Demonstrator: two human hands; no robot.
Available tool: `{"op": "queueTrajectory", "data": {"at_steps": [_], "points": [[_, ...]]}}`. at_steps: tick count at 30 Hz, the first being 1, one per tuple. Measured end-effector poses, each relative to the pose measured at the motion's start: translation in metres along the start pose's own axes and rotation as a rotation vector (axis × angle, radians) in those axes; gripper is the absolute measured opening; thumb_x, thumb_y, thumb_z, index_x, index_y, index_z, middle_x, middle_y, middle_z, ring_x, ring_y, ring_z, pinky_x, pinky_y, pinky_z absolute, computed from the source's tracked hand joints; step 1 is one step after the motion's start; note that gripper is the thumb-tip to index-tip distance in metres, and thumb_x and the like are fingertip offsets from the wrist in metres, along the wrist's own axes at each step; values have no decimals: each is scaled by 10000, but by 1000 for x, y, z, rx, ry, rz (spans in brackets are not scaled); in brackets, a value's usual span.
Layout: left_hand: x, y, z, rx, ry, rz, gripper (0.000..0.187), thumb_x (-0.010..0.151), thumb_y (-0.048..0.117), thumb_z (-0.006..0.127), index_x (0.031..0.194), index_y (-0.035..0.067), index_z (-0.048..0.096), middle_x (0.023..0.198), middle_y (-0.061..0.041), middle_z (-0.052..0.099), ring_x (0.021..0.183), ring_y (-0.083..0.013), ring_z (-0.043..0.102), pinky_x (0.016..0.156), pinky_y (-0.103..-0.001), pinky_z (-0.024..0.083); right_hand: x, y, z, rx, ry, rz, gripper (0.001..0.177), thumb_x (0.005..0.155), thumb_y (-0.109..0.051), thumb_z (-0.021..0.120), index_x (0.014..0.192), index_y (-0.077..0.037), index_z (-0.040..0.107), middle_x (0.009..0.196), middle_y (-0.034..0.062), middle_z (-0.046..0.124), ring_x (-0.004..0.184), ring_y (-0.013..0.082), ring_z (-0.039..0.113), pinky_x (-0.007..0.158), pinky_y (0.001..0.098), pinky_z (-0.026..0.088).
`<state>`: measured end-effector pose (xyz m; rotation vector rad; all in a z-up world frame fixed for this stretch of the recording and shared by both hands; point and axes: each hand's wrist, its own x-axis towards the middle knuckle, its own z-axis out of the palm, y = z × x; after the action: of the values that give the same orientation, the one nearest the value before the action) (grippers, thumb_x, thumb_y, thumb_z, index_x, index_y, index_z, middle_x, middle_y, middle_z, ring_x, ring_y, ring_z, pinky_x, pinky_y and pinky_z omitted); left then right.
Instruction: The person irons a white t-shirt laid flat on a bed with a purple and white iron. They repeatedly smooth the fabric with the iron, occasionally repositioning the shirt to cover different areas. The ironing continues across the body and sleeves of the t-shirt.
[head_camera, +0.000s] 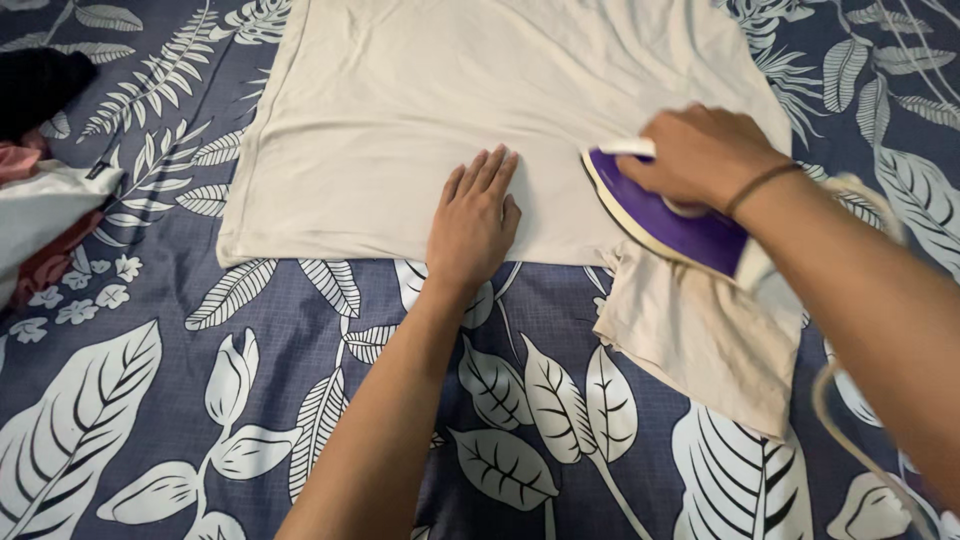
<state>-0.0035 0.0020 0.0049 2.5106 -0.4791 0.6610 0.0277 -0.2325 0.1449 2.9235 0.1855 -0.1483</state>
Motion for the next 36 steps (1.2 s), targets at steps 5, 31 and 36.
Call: {"op": "queueTrajectory", "data": {"at_steps": [5, 31, 36], "points": [[1, 0, 1, 11, -3, 3, 515, 980, 182, 507, 1481, 60, 505, 1555, -118, 493, 1467, -266, 413, 1215, -443, 291, -47, 18, -6, -66, -152, 25, 480, 937, -602, 548, 1156, -232, 761, 1025, 152, 789, 961, 365, 762, 848, 494, 599], [2, 3, -2, 15, -3, 10, 497, 979, 183, 530, 1462, 67, 528, 1537, -113, 515, 1453, -265, 432, 1201, -450, 305, -57, 45, 10, 183, 5, -85, 436, 903, -335, 603, 1330, -268, 659, 1149, 161, 735, 1064, 385, 698, 933, 489, 544], [2, 1, -1, 23, 6, 26, 507, 976, 177, 535, 1470, 63, 527, 1540, -127, 512, 1452, -269, 435, 1206, -453, 309, -78, 42, -3, 387, -127, 53, 430, 950, -367, 591, 1375, -332, 643, 1013, 184, 780, 881, 391, 775, 855, 476, 599]]}}
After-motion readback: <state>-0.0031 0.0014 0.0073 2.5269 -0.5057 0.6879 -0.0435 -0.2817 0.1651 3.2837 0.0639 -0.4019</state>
